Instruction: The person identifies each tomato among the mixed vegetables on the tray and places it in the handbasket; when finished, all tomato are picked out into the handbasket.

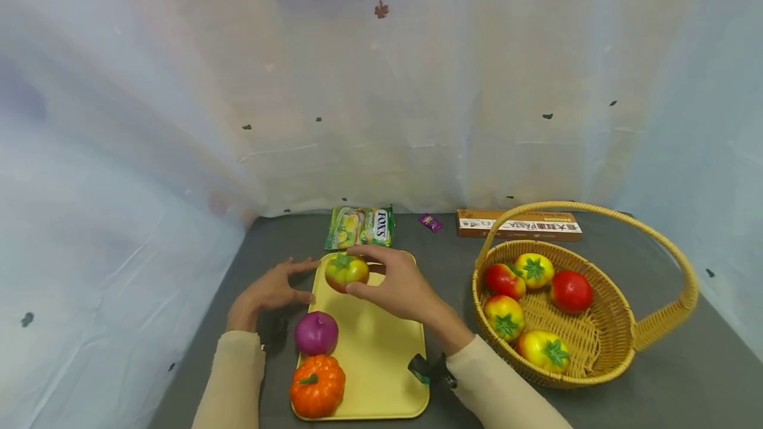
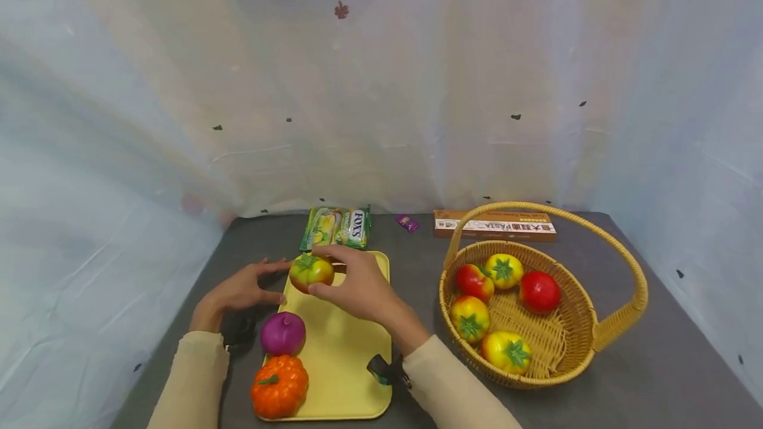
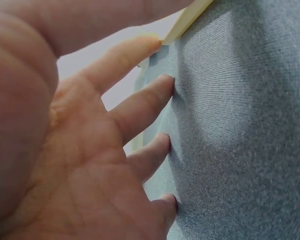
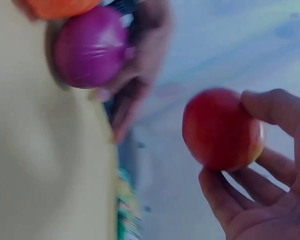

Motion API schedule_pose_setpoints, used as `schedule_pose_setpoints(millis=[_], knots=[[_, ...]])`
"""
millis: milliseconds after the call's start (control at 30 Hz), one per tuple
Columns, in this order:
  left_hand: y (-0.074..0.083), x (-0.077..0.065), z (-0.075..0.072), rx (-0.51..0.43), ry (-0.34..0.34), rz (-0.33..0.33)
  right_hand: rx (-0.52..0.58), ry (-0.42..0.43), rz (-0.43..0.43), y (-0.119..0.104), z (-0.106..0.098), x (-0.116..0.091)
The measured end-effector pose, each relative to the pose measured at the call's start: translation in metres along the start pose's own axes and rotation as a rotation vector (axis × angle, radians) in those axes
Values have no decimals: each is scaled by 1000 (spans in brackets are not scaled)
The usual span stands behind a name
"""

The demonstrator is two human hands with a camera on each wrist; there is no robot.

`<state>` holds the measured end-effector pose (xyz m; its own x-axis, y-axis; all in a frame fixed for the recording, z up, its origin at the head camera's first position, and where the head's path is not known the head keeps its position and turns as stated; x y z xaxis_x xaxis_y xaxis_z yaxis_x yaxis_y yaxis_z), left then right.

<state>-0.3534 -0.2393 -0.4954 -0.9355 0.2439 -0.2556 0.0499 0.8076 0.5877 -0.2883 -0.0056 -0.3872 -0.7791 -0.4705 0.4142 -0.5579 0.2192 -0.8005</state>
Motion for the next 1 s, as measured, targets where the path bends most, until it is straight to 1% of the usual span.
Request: schedule_pose_setpoints(millis=[67,133,233,333,467,500,600,667,733,833,933,1000], knots=[[-1,-1,-1,-7,0,5,27,15,-29,-12,-18,-17],[-1,-2,-1,-12,-4,7,52,38,-51,-19,-40,-36],[-1,-2,-2,-14,-3,6,89,86,-79,-25,-76,-66],[0,-1,-2,-11,0,10,92,136,-81,-26,-114,-98],[1,0,-1,-8,1,13,56,203,-59,-21,-162,-141],[1,-1,-1,-10,0,13,63,222,-48,-17,-173,-152],[1,-1,0,-16,-4,15,36,296,21,-4,-201,-183],[1,-2,0,-21,-5,17,-5,337,79,6,-215,-200],[2,-2,-1,-17,-4,23,-73,362,135,14,-225,-213],[1,-2,-1,-17,-1,23,-158,379,184,23,-234,-224],[0,-1,-1,-21,-3,20,-221,346,255,36,-237,-230],[0,0,0,-21,-5,20,-247,299,318,46,-237,-233]])
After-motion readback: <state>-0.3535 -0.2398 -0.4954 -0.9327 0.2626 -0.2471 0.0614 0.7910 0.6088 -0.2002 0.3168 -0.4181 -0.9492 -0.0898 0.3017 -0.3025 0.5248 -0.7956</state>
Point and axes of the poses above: each hand's wrist, its own x-axis towards the middle knuckle, its own z-axis out of the palm, y = z × x, the point moved 10 cm from there along x, towards the middle knuckle, and after that the axes turned 9 degrees about -z, right-handed, at the moved point
